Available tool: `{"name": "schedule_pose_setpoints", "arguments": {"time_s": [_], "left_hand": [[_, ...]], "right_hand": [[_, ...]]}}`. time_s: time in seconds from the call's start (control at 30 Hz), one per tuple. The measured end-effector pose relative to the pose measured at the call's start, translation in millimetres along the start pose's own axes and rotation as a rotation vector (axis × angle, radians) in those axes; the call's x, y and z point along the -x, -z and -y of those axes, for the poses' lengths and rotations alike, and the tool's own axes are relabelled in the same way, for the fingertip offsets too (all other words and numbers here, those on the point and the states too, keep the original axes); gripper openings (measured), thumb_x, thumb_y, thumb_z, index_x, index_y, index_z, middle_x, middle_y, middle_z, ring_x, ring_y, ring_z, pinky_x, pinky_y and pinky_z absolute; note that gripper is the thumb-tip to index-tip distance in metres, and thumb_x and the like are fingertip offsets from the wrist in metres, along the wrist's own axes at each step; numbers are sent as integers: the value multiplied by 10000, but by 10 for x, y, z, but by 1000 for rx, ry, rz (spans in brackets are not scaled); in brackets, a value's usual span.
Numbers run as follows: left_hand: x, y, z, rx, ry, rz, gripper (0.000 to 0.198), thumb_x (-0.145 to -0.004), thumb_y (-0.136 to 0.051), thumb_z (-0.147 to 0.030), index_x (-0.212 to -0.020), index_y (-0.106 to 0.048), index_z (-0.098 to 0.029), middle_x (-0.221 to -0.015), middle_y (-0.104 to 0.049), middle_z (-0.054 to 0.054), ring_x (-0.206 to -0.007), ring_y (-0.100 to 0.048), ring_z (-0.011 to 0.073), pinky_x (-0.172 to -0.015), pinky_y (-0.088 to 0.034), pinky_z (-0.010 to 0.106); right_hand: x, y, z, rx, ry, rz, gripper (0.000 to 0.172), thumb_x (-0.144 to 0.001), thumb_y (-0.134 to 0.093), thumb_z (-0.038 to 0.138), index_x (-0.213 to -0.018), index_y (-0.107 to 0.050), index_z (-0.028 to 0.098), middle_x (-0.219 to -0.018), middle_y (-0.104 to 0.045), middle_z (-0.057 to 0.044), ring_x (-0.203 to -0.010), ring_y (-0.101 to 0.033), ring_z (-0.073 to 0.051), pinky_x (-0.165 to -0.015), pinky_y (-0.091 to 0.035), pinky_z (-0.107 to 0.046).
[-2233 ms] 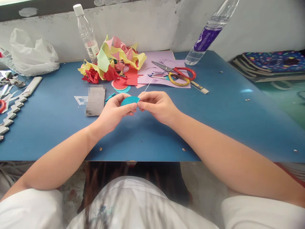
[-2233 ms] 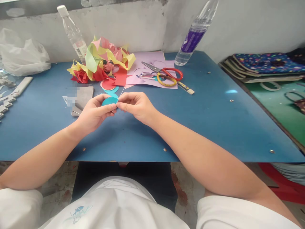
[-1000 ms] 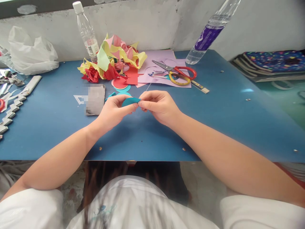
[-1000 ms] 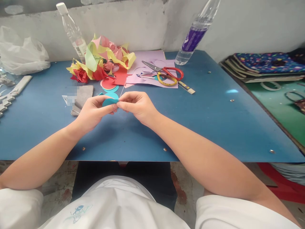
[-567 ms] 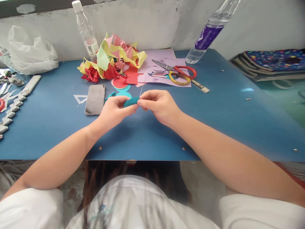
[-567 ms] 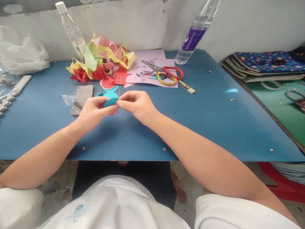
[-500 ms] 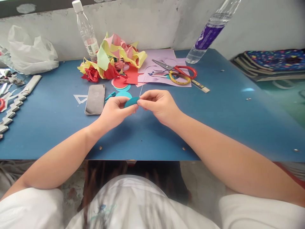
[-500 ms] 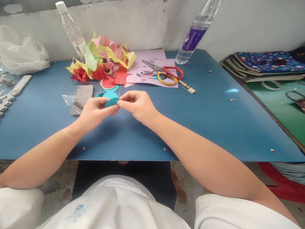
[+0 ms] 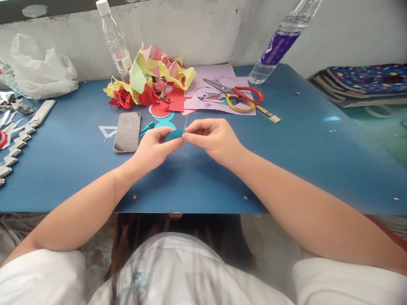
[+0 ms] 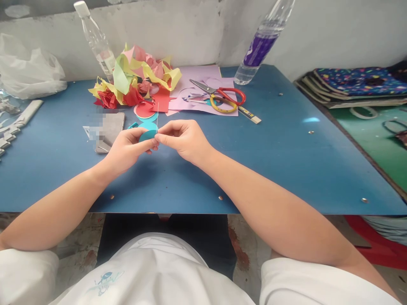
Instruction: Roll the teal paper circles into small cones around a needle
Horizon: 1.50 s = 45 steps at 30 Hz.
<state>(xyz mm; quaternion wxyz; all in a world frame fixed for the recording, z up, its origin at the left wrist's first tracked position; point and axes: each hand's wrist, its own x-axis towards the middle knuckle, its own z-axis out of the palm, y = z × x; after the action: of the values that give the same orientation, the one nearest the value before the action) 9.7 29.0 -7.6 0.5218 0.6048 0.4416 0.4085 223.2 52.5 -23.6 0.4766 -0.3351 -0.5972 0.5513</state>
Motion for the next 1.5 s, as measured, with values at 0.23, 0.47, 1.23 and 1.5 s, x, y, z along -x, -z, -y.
{"name": "schedule_pose_setpoints", "arguments": {"time_s": [0.23, 0.47, 1.23, 1.5], "left_hand": [[13, 13, -9, -6, 5, 29, 253, -892, -969, -373, -814, -808, -193, -842, -767, 23, -853, -698, 185, -781, -548, 325], [-9, 48, 21, -88, -18, 37, 236, -912, -956, -366, -807, -827, -199, -813, -755, 21, -823, -665, 184, -765, -520, 339], [-23, 34, -28, 133, 26, 134, 334, -847, -1070, -438, -859, -838, -197, -822, -747, 5, -797, -668, 160, -753, -531, 307], [-10, 5, -28, 135, 24, 115, 344, -852, -1070, -439, -829, -831, -192, -810, -743, 11, -781, -655, 155, -739, -531, 304]], "right_hand": [[-15, 42, -6, -58, -72, 33, 228, -753, -1045, 387, -775, -884, 227, -752, -778, -15, -707, -631, -154, -711, -544, -331], [-12, 54, 6, -62, -120, 14, 392, -630, -1170, 459, -742, -876, 226, -748, -765, -8, -709, -600, -147, -727, -534, -335], [-28, 103, 122, -44, -6, 146, 493, -752, -1159, 624, -832, -889, 219, -812, -782, -30, -721, -624, -152, -728, -564, -357], [-9, 57, 65, -96, 10, 113, 508, -681, -1194, 649, -782, -887, 257, -788, -768, -11, -708, -648, -172, -779, -664, -408]]}}
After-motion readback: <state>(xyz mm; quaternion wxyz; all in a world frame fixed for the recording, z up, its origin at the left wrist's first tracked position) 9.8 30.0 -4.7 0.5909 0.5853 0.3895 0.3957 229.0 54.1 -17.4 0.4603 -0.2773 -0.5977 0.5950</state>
